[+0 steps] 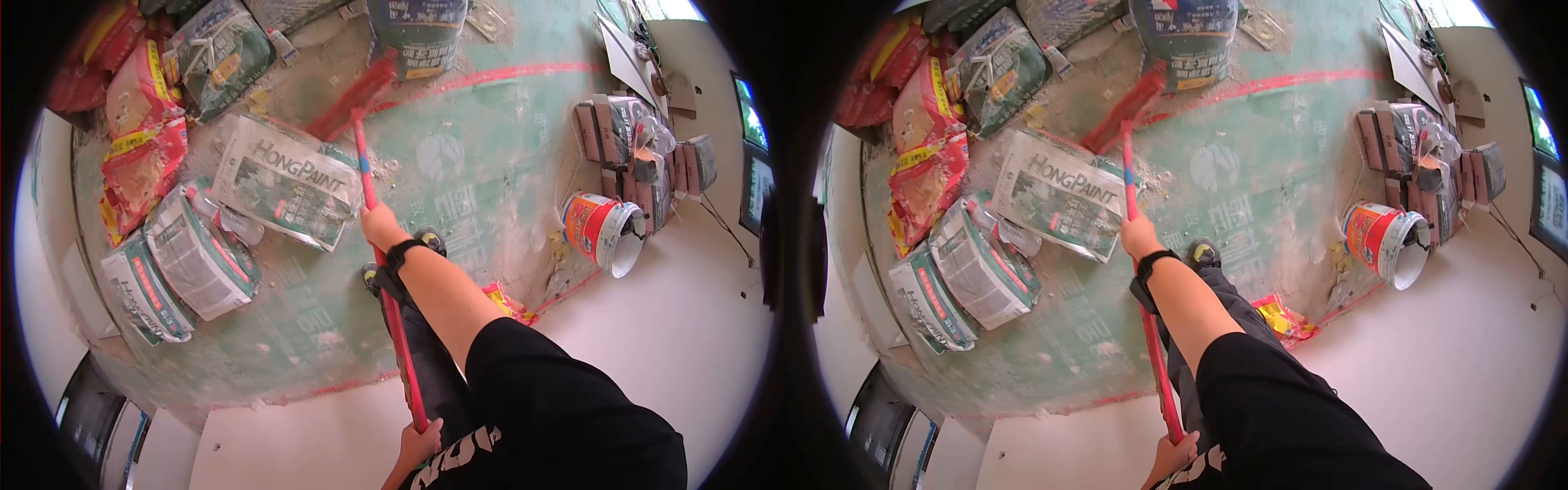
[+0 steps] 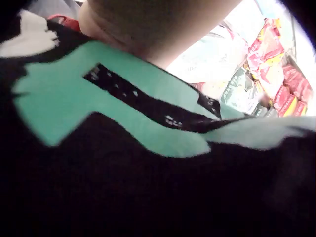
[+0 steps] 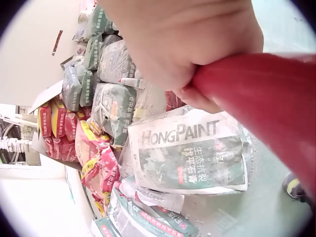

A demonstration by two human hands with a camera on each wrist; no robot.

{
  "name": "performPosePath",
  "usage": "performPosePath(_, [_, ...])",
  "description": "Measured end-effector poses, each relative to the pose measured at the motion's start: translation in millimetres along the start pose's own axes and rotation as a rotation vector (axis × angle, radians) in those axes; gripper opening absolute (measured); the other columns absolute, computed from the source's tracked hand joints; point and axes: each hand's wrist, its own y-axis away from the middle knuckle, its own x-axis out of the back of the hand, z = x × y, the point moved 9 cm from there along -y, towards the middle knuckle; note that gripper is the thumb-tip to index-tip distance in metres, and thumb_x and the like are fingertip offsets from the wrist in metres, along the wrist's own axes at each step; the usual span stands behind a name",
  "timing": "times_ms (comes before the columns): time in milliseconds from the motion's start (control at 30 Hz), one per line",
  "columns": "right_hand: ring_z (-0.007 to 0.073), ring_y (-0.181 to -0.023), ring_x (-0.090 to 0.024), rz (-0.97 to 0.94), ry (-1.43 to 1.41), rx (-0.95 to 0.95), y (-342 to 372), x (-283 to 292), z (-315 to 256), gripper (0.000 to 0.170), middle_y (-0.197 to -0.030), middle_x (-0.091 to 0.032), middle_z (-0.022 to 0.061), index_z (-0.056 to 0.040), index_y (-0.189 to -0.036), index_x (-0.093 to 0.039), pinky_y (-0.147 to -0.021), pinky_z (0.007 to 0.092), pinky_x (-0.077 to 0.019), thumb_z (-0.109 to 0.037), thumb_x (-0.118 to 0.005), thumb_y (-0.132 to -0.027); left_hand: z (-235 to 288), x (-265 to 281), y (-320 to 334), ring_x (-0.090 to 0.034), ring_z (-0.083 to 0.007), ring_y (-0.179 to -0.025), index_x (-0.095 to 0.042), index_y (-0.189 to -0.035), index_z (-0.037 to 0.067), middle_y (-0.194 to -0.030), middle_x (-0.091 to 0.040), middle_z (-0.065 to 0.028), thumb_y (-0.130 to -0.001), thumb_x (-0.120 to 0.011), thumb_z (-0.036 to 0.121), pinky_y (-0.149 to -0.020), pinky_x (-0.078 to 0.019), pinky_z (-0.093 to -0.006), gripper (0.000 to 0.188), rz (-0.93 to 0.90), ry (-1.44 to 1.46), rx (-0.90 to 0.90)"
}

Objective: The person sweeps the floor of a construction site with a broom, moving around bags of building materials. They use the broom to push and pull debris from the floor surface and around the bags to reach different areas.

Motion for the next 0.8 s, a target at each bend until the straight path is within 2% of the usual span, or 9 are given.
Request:
performPosePath(133, [0.0397,-0.08,-0.058,-0.08,-0.074,-0.22,38.3,37.3,36.1,0.034,-0.081,-0.059,0.0259,0.0051,-0.087,-0.055,-0.07,0.0426,-0.0475,-0.028,-0.051,-0.081,-44.5,21.1,-0.5,-0.052,-0.0101,-0.054,-0.055,-0.068,0.003,-0.058,-0.054,-0.0027,-0.074,-0.067,0.026,-0.054,-0.0412,-0.0229,0.027,-0.042,-0.489,-0.06])
performPosePath(200, [0.0368,-0.069,-0.061,0.007,0.002,-0.11,13.5,31.1,108.1,0.035,-0.073,-0.06,0.024,0.0059,-0.086,-0.054,-0.061,0.0413,-0.0493,-0.028,-0.051,-0.082,-101.0,39.4,-27.7,-0.055,-0.0117,-0.059,-0.057,-0.072,0.003,-0.061,-0.057,-0.0032,-0.075,-0.065,0.031,-0.058,-0.0425,-0.0241,0.03,-0.014,-0.721,-0.136])
performPosePath(333, [0.0282,-0.046,-0.058,-0.072,-0.076,-0.304,68.7,60.0,128.3,0.036,-0.055,-0.056,0.0158,0.0057,-0.075,-0.05,-0.043,0.0368,-0.0455,-0.029,-0.048,-0.085,-122.6,41.3,7.9,-0.057,-0.0143,-0.064,-0.058,-0.076,0.003,-0.064,-0.059,-0.0062,-0.075,-0.064,0.037,-0.062,-0.043,-0.0266,0.035,0.059,-0.783,-0.026])
performPosePath(400, [0.0205,-0.036,-0.047,-0.165,-0.294,-0.321,74.1,51.2,126.5,0.032,-0.05,-0.047,0.0079,0.0022,-0.076,-0.046,-0.035,0.033,-0.0382,-0.028,-0.045,-0.088,-108.4,31.4,24.2,-0.051,-0.0122,-0.061,-0.055,-0.076,0.004,-0.063,-0.053,-0.0033,-0.077,-0.061,0.031,-0.058,-0.0399,-0.0266,0.028,0.09,-0.667,-0.099])
performPosePath(533, [0.0181,-0.036,-0.046,-0.109,-0.453,-0.222,70.6,73.4,86.5,0.028,-0.051,-0.044,0.0069,0.0003,-0.081,-0.042,-0.034,0.0301,-0.0358,-0.027,-0.043,-0.088,-61.2,9.0,54.5,-0.039,-0.0079,-0.056,-0.049,-0.076,0.006,-0.061,-0.042,0.0024,-0.079,-0.056,0.018,-0.05,-0.0338,-0.0265,0.014,0.15,-0.444,-0.238])
performPosePath(567, [0.0181,-0.036,-0.046,-0.105,-0.464,-0.228,65.7,81.2,77.1,0.028,-0.051,-0.044,0.0069,0.0003,-0.081,-0.042,-0.034,0.0301,-0.0358,-0.027,-0.043,-0.088,-44.6,13.4,55.5,-0.058,-0.0169,-0.067,-0.056,-0.077,0.001,-0.067,-0.059,-0.01,-0.075,-0.063,0.042,-0.064,-0.0429,-0.029,0.042,0.206,-0.832,-0.12])
performPosePath(633, [0.0182,-0.035,-0.045,-0.177,-0.695,-0.217,49.5,84.7,55.6,0.027,-0.051,-0.044,0.0063,0.0,-0.082,-0.042,-0.033,0.0306,-0.0349,-0.026,-0.044,-0.087,-29.6,7.7,41.8,-0.057,-0.0177,-0.067,-0.055,-0.077,0.0,-0.067,-0.058,-0.0108,-0.074,-0.062,0.043,-0.064,-0.0427,-0.0296,0.044,0.239,-0.871,-0.163])
performPosePath(733, [0.0195,-0.036,-0.047,-0.238,-0.653,-0.22,12.0,73.1,48.4,0.027,-0.052,-0.046,0.0077,0.0008,-0.082,-0.043,-0.034,0.0326,-0.0362,-0.026,-0.046,-0.086,0.6,-21.8,33.1,-0.053,-0.0155,-0.062,-0.053,-0.076,0.002,-0.064,-0.055,-0.008,-0.076,-0.062,0.043,-0.063,-0.0419,-0.0283,0.042,0.229,-0.887,-0.205])
performPosePath(800, [0.0204,-0.036,-0.048,-0.267,-0.482,-0.211,1.9,61.7,44.0,0.028,-0.053,-0.047,0.0086,0.0015,-0.08,-0.044,-0.034,0.0335,-0.0369,-0.026,-0.046,-0.086,0.4,-41.5,37.9,-0.05,-0.0114,-0.06,-0.053,-0.074,0.004,-0.063,-0.053,-0.0033,-0.078,-0.062,0.04,-0.061,-0.0408,-0.0253,0.037,0.234,-0.539,-0.009])
